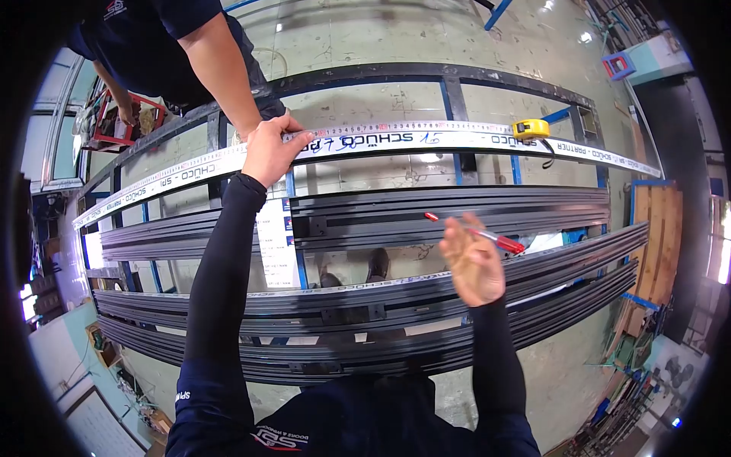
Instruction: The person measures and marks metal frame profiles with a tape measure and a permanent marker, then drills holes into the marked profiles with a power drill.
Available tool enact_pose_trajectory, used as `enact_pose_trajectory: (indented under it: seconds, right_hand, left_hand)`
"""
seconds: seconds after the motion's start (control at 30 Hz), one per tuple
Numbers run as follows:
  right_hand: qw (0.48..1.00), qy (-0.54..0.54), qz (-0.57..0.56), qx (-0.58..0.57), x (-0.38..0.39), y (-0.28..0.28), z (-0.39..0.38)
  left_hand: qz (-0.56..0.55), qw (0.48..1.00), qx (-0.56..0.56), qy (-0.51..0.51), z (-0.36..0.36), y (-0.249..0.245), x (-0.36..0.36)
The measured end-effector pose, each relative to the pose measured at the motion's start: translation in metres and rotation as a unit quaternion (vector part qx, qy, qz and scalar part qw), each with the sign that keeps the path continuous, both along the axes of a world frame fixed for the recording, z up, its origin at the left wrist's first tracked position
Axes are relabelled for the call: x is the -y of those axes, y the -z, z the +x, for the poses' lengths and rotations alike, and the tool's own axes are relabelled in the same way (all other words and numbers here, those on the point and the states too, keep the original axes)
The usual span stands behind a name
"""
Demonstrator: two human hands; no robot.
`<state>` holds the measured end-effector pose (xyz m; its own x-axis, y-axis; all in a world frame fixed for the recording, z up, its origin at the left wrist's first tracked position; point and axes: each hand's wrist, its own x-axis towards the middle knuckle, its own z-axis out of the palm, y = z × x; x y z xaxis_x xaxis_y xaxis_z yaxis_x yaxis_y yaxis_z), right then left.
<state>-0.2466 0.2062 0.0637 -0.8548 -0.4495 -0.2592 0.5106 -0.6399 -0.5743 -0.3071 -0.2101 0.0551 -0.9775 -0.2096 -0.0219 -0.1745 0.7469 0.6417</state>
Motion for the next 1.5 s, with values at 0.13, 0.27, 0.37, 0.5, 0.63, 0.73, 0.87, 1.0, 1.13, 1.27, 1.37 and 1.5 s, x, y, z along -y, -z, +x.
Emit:
enact_pose_trajectory:
  seconds: [0.13, 0.27, 0.37, 0.5, 0.63, 0.73, 0.87, 1.0, 1.13, 1.27, 1.37, 1.5]
  right_hand:
    - [0.993, -0.066, -0.082, 0.05, 0.087, -0.005, -0.016]
    - [0.954, -0.055, 0.208, -0.21, 0.139, -0.013, -0.076]
    - [0.899, -0.017, 0.322, -0.297, 0.155, -0.016, -0.116]
    - [0.875, 0.012, 0.371, -0.311, 0.155, -0.003, -0.142]
    - [0.814, 0.007, 0.416, -0.405, 0.152, 0.007, -0.15]
    - [0.743, -0.005, 0.438, -0.506, 0.154, 0.004, -0.154]
    - [0.702, 0.013, 0.418, -0.577, 0.158, 0.008, -0.157]
    - [0.661, 0.01, 0.43, -0.615, 0.158, 0.008, -0.158]
    - [0.641, 0.011, 0.438, -0.63, 0.159, 0.01, -0.157]
    - [0.652, 0.02, 0.436, -0.619, 0.16, 0.012, -0.156]
    - [0.651, 0.03, 0.433, -0.623, 0.161, 0.015, -0.156]
    - [0.652, 0.032, 0.435, -0.62, 0.161, 0.017, -0.155]
  left_hand:
    - [-0.025, 0.999, -0.033, -0.001, 0.003, 0.004, -0.002]
    - [-0.048, 0.997, -0.054, -0.011, 0.005, -0.002, -0.007]
    - [-0.062, 0.995, -0.081, -0.005, 0.007, -0.001, -0.008]
    - [-0.072, 0.992, -0.102, -0.006, 0.005, 0.003, -0.008]
    - [-0.07, 0.991, -0.115, -0.007, 0.006, 0.003, -0.01]
    - [-0.077, 0.99, -0.12, -0.005, 0.006, 0.002, -0.011]
    - [-0.083, 0.989, -0.125, -0.01, 0.007, 0.0, -0.014]
    - [-0.086, 0.988, -0.128, -0.011, 0.007, 0.001, -0.015]
    - [-0.08, 0.989, -0.124, -0.017, 0.007, 0.001, -0.016]
    - [-0.083, 0.989, -0.124, -0.016, 0.007, 0.0, -0.017]
    - [-0.083, 0.989, -0.123, -0.017, 0.007, -0.001, -0.017]
    - [-0.083, 0.989, -0.118, -0.019, 0.007, 0.0, -0.017]
